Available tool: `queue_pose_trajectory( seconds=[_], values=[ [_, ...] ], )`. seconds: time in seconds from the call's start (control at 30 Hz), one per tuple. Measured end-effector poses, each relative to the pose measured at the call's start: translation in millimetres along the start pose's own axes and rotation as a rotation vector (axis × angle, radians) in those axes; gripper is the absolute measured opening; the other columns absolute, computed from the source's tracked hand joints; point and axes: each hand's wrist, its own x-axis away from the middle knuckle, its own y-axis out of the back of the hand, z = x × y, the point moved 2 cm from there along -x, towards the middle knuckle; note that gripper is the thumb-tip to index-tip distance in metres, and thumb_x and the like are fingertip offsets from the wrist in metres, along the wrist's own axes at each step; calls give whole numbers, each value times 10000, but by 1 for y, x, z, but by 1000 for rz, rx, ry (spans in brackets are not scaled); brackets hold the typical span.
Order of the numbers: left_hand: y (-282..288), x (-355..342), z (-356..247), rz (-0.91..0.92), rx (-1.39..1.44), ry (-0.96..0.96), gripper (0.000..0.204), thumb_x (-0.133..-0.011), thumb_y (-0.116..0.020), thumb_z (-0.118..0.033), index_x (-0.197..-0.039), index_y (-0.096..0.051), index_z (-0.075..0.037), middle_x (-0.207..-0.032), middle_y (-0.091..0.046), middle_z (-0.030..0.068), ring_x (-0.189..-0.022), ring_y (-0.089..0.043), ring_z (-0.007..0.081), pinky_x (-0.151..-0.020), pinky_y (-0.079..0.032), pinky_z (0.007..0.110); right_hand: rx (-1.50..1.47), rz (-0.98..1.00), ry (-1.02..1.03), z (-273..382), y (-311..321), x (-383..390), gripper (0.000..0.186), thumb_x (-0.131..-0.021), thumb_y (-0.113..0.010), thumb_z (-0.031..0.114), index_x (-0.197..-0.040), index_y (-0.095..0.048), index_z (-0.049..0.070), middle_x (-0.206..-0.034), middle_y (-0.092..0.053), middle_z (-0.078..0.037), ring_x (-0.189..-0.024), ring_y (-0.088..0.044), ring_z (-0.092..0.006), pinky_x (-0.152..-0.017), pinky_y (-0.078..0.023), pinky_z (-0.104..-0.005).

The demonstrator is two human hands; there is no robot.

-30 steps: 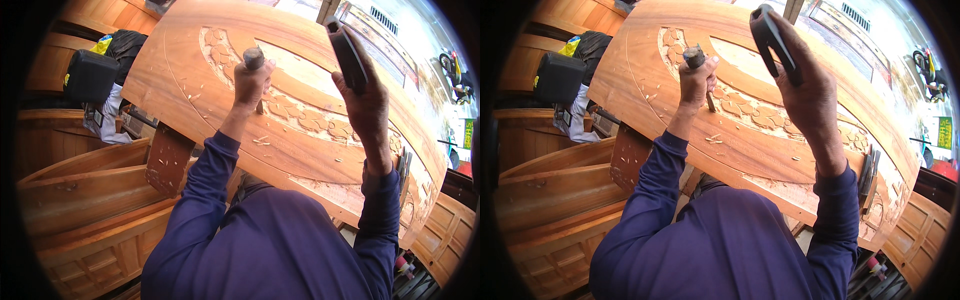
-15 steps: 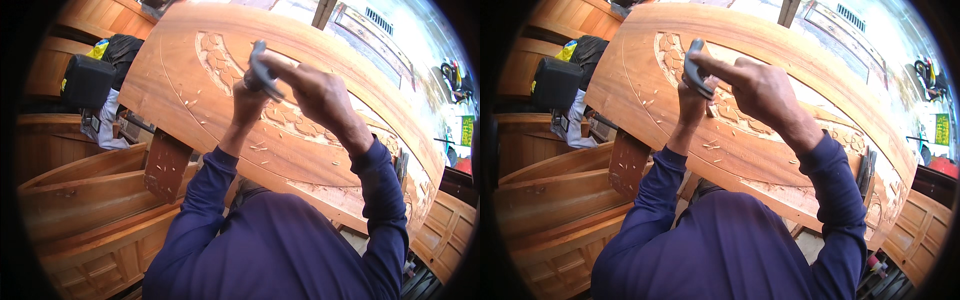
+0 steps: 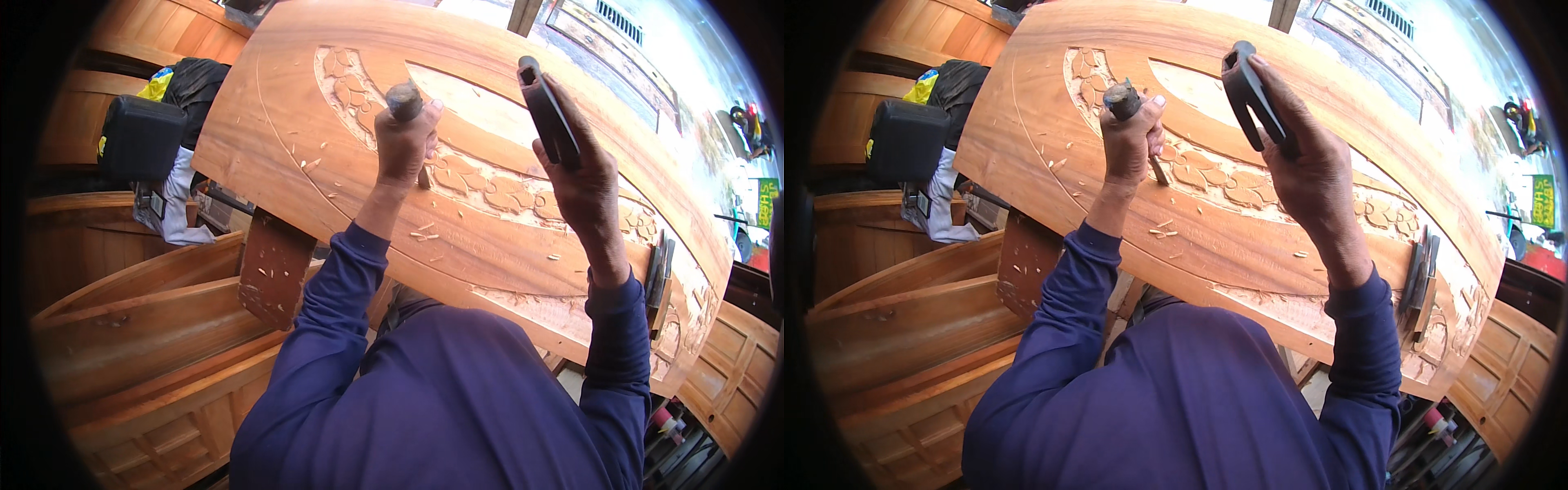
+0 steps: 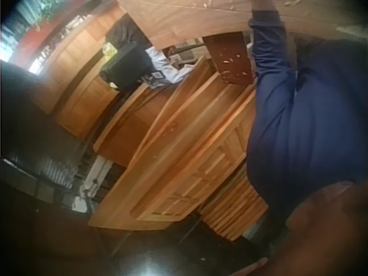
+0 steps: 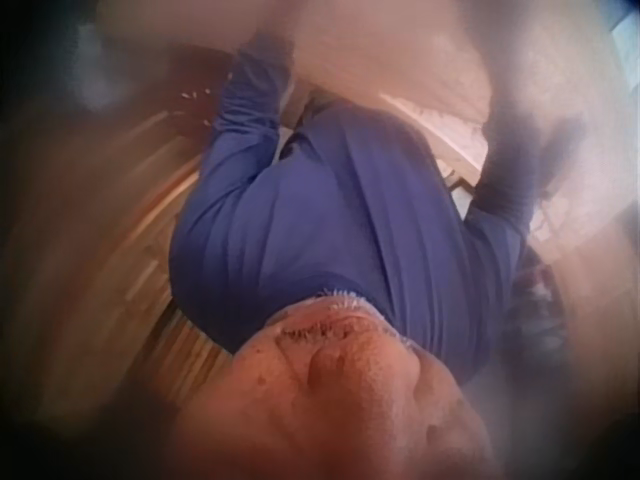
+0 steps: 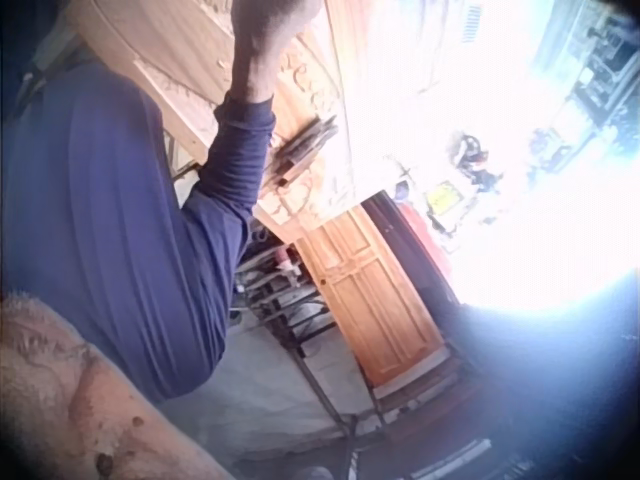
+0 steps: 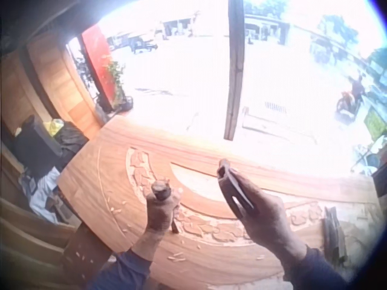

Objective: The person carves a decorative pattern into a wooden panel using a chisel and a hammer.

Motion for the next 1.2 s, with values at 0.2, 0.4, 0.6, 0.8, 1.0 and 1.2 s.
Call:
queue_pose_trajectory(
  seconds=[0.2,0.4,0.6,0.8,1.0,1.2],
  values=[
    [-11,5,0,28,-44,33,253,-909,-759,-150,-757,-563,-98,-562,-462,-28,-419,-413,68,-398,-342,247,-31,-85,-1,17,21,-7,707,-873,-677,-149,-1499,-541,152,-1441,-627,-125,-1314,-612,-237,-1075,-529,-353],
    [-6,6,2,39,-33,36,248,-927,-745,-137,-734,-599,-82,-566,-500,-40,-437,-448,50,-396,-342,232,-253,-331,215,48,41,-61,621,-953,-655,58,-1533,-435,25,-1324,-662,-112,-714,-524,-84,-601,-430,-224],
    [-12,4,14,93,-206,-165,154,-904,-750,-104,-803,-648,-48,-630,-559,-24,-508,-519,61,-448,-404,232,489,269,373,17,-31,-41,606,-939,-630,61,-1487,-524,297,-753,-609,-74,-584,-581,-242,-519,-470,-381],
    [-1,10,16,207,-84,-72,82,-908,-716,-40,-973,-719,9,-805,-691,19,-639,-628,60,-494,-471,225,205,263,293,8,-41,-38,621,-964,-616,80,-1510,-526,361,-773,-652,-89,-638,-670,-266,-557,-527,-385],
    [17,-29,11,-35,52,112,318,-908,-738,-228,-715,-509,-119,-532,-443,-40,-388,-411,71,-376,-360,269,-286,80,15,1,-23,0,745,-871,-673,-133,-1514,-533,217,-1369,-668,-159,-1180,-701,-237,-949,-605,-357],
    [-13,0,6,47,-2,48,272,-908,-754,-134,-744,-538,-109,-550,-447,-22,-395,-396,82,-388,-324,267,-151,8,-62,-4,21,17,717,-882,-770,-9,-1530,-503,143,-1546,-535,-85,-1392,-538,-215,-1161,-453,-367]
  ],
)
